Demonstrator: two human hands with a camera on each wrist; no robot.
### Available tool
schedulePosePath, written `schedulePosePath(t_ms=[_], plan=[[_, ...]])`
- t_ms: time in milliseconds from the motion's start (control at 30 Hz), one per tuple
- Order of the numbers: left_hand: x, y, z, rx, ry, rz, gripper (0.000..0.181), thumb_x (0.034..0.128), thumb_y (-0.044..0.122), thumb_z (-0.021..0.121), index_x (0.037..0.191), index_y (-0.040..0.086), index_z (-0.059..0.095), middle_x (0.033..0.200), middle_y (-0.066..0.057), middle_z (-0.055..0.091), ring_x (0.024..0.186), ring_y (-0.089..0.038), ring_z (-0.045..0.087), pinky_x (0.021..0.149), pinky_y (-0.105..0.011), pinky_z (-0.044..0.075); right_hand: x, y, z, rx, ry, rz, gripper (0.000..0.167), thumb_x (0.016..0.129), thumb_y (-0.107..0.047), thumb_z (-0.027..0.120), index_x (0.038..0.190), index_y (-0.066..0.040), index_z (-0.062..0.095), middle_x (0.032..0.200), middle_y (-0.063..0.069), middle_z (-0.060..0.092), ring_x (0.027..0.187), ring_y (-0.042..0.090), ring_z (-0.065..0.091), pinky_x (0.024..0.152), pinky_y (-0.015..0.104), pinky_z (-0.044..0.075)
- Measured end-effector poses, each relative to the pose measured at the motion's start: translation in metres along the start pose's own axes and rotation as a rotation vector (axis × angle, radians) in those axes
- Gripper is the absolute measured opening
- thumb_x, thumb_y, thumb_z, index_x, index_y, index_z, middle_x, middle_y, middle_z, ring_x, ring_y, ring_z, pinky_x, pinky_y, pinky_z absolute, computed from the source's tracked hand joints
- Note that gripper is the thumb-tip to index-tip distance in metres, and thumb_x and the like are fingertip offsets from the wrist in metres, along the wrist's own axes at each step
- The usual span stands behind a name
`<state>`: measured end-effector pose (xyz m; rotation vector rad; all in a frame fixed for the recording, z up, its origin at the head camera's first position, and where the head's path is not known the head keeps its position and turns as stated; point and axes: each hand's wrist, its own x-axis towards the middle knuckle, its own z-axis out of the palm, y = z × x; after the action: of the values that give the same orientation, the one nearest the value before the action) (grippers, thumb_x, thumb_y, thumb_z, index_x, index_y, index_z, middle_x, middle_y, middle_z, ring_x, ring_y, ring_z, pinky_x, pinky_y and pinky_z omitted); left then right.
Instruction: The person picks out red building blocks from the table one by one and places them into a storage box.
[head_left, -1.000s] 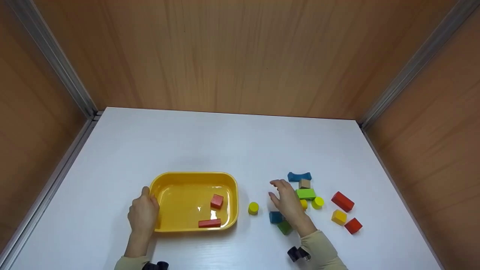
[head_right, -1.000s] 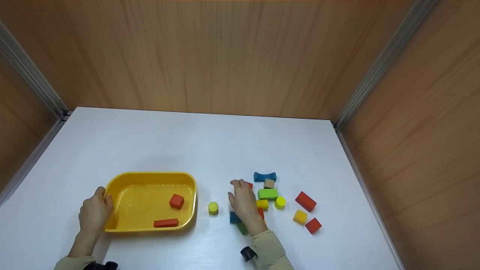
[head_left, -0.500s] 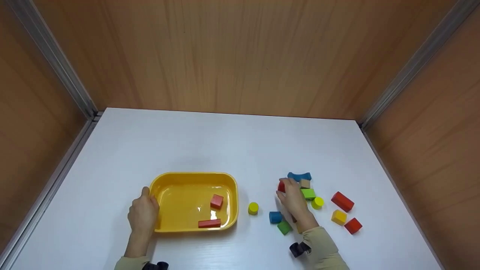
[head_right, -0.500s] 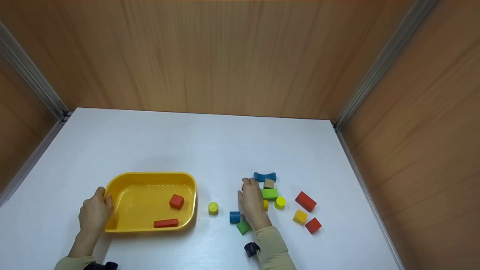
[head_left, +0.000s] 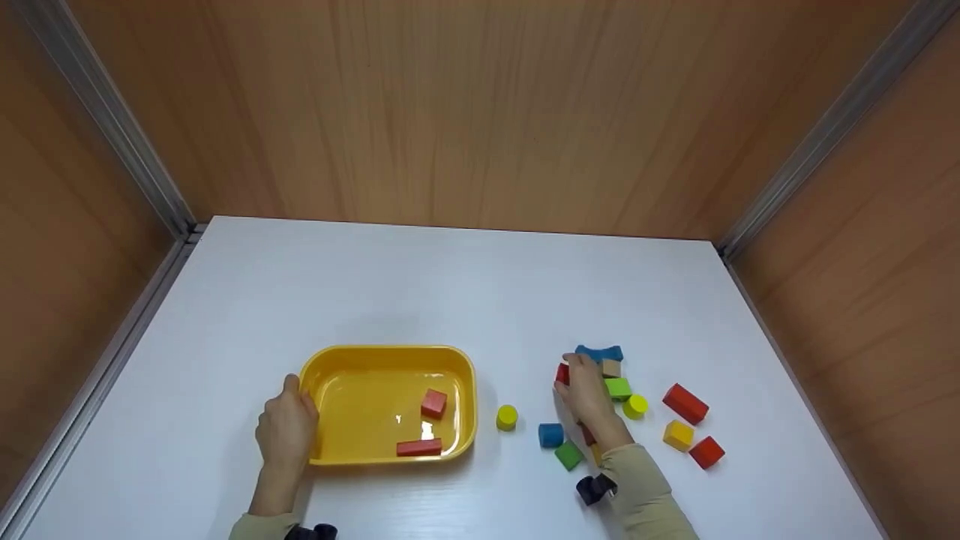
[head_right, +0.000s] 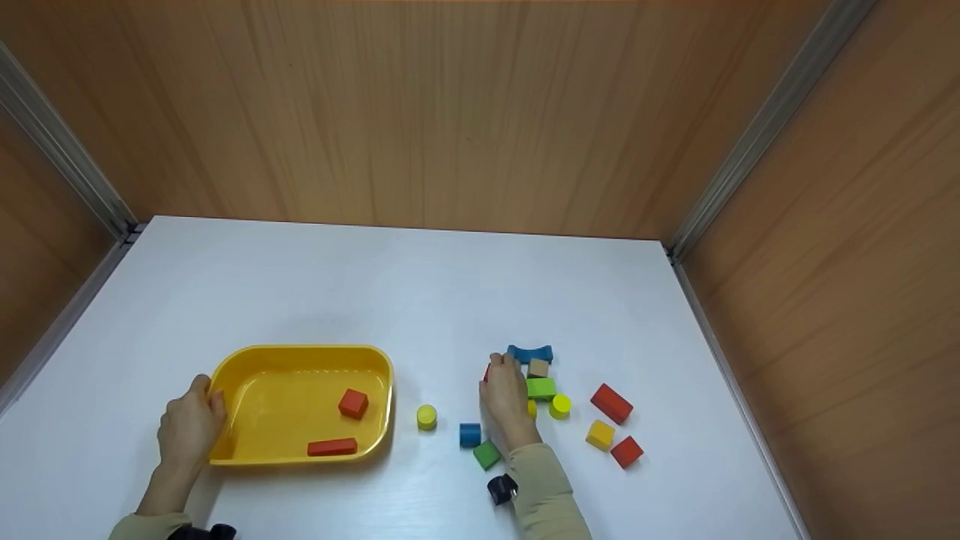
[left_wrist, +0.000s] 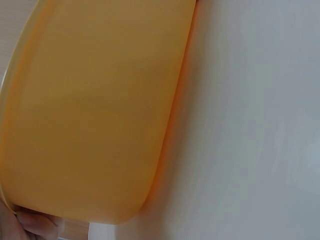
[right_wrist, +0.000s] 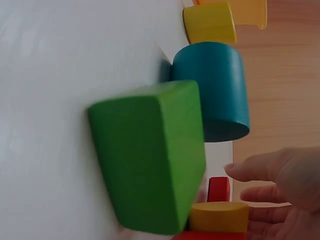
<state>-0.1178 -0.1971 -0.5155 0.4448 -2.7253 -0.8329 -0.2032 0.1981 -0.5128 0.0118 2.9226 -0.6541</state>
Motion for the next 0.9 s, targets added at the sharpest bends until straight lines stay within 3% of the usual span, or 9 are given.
schedulePosePath(t_ms=[300,500,733,900], plan=[[0.0,-0.001,0.0,0.008,0.0,-0.003,0.012,0.087,0.003,0.048,0.095,-0.006,0.047,0.059,-0.014,0.052,0.042,-0.02,0.044,0.036,-0.03,0.035,0.007,-0.001,0.0,-0.032,-0.047,0.011,0.054,0.083,-0.014,0.062,0.13,-0.004,0.038,0.132,0.021,0.034,0.113,0.033,0.039,0.089,0.048,0.036],[0.001,0.0,-0.001,0.009,-0.033,-0.025,0.015,0.0884,0.004,0.046,0.099,-0.006,0.046,0.061,-0.015,0.053,0.044,-0.02,0.045,0.037,-0.031,0.036,0.01,0.0,0.0,-0.075,-0.076,-0.003,0.053,0.084,-0.015,0.061,0.13,-0.002,0.039,0.13,0.022,0.036,0.111,0.034,0.04,0.089,0.049,0.036],[0.0,0.001,-0.001,0.011,0.002,0.021,0.014,0.0875,0.002,0.047,0.097,-0.008,0.047,0.056,-0.013,0.051,0.038,-0.018,0.043,0.034,-0.027,0.035,0.011,0.003,0.0,-0.122,-0.04,-0.078,0.046,0.083,-0.013,0.061,0.123,0.002,0.045,0.118,0.023,0.046,0.102,0.034,0.047,0.087,0.047,0.039],[0.001,0.001,-0.001,0.005,-0.011,-0.004,0.017,0.0883,0.003,0.046,0.1,-0.008,0.046,0.06,-0.015,0.053,0.041,-0.018,0.045,0.036,-0.028,0.035,0.013,0.003,0.0,-0.128,-0.026,-0.091,0.041,0.084,-0.012,0.061,0.12,0.0,0.049,0.114,0.022,0.049,0.099,0.032,0.049,0.085,0.046,0.04]])
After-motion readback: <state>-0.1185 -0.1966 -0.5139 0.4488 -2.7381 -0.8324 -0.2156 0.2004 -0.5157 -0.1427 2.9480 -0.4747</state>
